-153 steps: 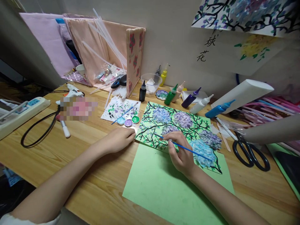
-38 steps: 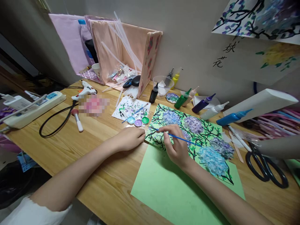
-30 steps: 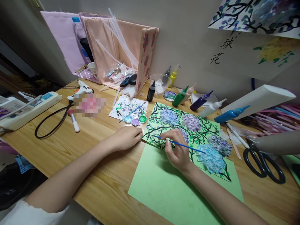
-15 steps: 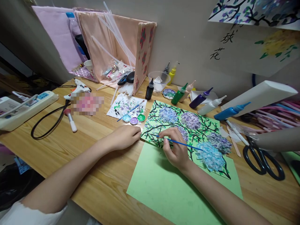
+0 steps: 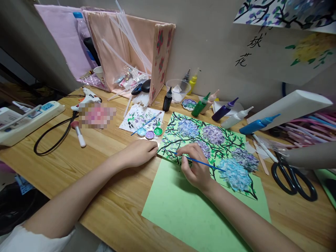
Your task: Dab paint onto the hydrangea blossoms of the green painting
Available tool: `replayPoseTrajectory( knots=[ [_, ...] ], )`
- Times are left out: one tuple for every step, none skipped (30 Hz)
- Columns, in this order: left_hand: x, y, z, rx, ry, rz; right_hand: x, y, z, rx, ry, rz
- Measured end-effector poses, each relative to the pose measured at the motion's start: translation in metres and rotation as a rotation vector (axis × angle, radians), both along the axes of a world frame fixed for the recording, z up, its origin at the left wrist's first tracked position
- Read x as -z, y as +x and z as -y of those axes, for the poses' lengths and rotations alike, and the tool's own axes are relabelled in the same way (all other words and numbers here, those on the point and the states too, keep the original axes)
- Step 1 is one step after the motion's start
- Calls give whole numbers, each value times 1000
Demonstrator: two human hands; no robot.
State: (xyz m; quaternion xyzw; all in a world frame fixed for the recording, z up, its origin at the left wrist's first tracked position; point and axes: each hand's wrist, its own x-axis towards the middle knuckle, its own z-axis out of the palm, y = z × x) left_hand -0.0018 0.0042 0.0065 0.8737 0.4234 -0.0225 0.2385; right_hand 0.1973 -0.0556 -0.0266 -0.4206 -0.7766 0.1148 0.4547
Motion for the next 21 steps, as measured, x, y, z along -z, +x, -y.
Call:
replayPoseTrajectory(
  knots=[
    [0,0,0,0,0,-4,0,0,0,7,4,-1],
    [-1,0,0,-1,0,-7,0,0,-1,13,4,0],
    [-1,0,0,-2,1,-10,0,-1,-1,12,1,2],
    [-1,0,1,-1,1,-11,-1,-1,-1,6,-3,6],
    [-1,0,1,0,1,-11,-1,-1,-1,-2,-3,7],
    [-1,0,1,2,2,-10,-1,-1,-1,-9,-4,6],
    [-1,0,1,4,3,-8,-1,-1,-1,-13,-4,4],
    [-1,-1,1,6,3,-5,-1,-1,-1,-14,-4,3],
    [-1,-1,1,8,3,-4,0,-1,-1,-14,-7,4],
    [-1,-1,1,9,3,-3,0,-1,-1,-15,-13,8],
    [-1,0,1,9,3,-3,0,-1,0,-13,-20,12],
    [-1,0,0,8,2,-4,0,0,0,-9,-25,15],
    [-1,0,0,7,1,-8,0,0,0,-1,-26,13],
    [-2,0,0,6,-1,-10,0,0,0,8,-24,9],
    [-2,1,0,5,-1,-12,-1,0,1,16,-20,3],
    [-2,1,0,7,-1,-11,-1,0,0,18,-17,0],
    [-2,1,1,9,0,-9,-1,0,0,12,-17,1],
    [-2,1,1,10,2,-7,-1,0,0,3,-19,4],
    [-2,1,1,9,4,-8,-1,0,0,-2,-23,8],
    [-2,1,1,8,5,-10,-1,-1,0,-1,-27,10],
    [-2,0,1,6,5,-13,-1,-1,0,6,-29,10]
  ],
)
